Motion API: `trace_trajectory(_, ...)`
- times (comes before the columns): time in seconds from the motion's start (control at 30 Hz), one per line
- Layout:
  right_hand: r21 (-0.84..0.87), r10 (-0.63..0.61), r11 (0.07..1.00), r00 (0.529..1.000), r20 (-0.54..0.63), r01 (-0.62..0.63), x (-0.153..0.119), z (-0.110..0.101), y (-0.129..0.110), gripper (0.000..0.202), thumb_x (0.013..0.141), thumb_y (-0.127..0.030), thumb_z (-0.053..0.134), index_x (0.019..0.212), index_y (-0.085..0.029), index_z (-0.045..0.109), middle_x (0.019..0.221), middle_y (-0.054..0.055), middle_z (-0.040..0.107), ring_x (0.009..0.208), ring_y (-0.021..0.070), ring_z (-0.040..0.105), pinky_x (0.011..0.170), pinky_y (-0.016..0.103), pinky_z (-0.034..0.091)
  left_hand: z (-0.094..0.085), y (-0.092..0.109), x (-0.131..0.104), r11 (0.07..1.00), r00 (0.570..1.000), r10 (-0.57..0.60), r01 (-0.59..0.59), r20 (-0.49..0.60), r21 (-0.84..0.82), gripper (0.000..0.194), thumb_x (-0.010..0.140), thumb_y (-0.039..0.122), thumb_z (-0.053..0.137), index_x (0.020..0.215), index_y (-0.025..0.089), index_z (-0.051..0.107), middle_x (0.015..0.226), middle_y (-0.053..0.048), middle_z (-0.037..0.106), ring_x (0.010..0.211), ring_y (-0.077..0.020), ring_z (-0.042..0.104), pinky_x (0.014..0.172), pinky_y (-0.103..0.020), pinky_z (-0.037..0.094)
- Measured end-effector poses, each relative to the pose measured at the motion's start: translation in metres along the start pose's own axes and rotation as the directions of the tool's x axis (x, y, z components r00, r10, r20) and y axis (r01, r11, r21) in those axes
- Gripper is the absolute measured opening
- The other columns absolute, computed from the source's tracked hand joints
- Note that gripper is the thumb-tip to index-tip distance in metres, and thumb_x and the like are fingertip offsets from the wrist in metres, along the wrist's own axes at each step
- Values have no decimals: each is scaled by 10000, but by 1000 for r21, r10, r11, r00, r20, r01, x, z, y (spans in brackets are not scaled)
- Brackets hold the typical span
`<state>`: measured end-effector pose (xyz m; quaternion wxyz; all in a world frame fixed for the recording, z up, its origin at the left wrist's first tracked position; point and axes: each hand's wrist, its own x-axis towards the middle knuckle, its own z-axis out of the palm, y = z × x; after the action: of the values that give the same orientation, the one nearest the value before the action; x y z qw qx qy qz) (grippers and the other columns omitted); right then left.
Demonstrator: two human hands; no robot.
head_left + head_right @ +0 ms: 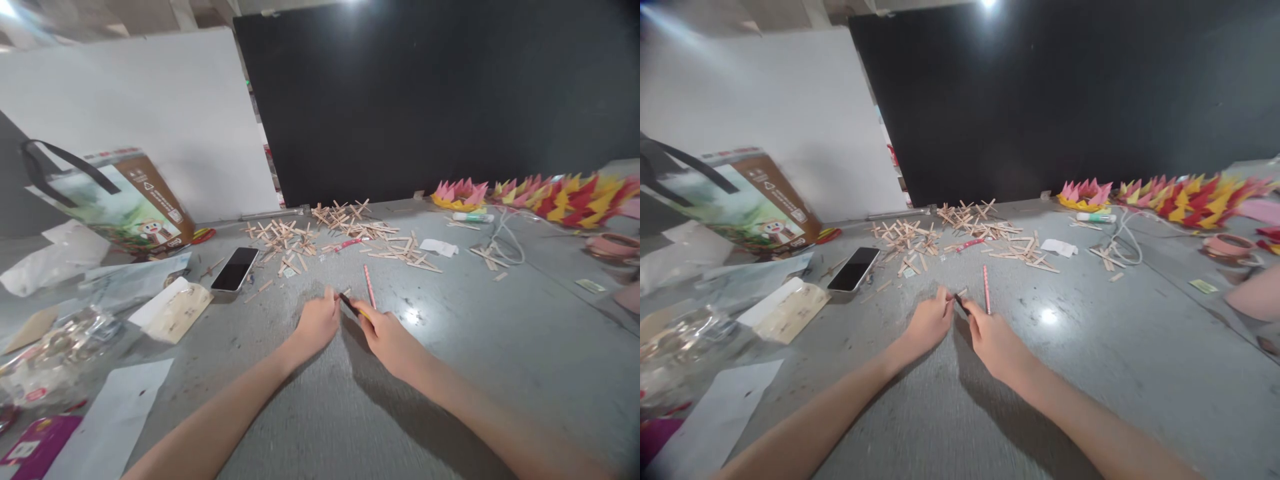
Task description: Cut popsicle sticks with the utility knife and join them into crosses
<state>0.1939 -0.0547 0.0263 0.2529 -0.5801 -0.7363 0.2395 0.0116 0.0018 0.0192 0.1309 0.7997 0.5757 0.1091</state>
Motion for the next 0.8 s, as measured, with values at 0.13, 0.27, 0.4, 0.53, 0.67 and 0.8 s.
trace_trajectory(0.13,37,-46,998,999,26,45,7,0,-1,423,1051,-193,407,1428,-270,582,955,79,805,758,222,759,663,272,450,1,-1,0,1000,1000,4,-4,2,13,187,1075,255,393,1155,160,532,955,-139,772,867,-290,776,728,-337,499)
trace_trajectory(0.27,51,-48,998,998,29,47,8,-1,0,431,1059,-206,399,1445,-289,570,1064,85,804,837,231,771,706,281,469,1,-1,0,1000,1000,1,-1,-8,6,181,1080,256,385,1158,174,526,975,-127,769,889,-272,775,729,-320,492)
trace_trajectory(0.4,39,-14,999,1000,19,14,2,-3,1,405,1059,-221,409,1413,-284,596,1086,88,802,879,236,770,718,280,465,2,-1,1,1000,1000,13,-13,1,4,185,1083,258,382,1156,171,527,990,-130,771,895,-266,775,732,-316,487)
trace_trajectory(0.53,33,-33,999,999,42,31,6,-4,-1,415,1054,-194,413,1425,-279,578,1088,79,804,840,221,768,683,268,439,2,-3,1,1000,999,30,-30,15,11,183,1073,255,402,1157,168,540,954,-119,778,867,-260,776,725,-311,480)
trace_trajectory(0.67,29,-43,999,998,36,41,7,-4,-1,418,1055,-197,411,1427,-282,581,1121,84,797,885,221,764,697,265,444,1,-2,0,1000,1000,25,-25,3,3,194,1074,256,392,1154,169,546,964,-110,778,879,-252,774,722,-306,481)
trace_trajectory(0.8,-33,-9,999,1000,10,9,-2,-4,3,418,1057,-231,411,1433,-280,588,915,75,792,771,220,744,635,267,420,-1,0,-1,999,1000,21,-21,-2,-30,183,1071,257,406,1136,171,554,1011,-121,775,903,-259,769,741,-315,487)
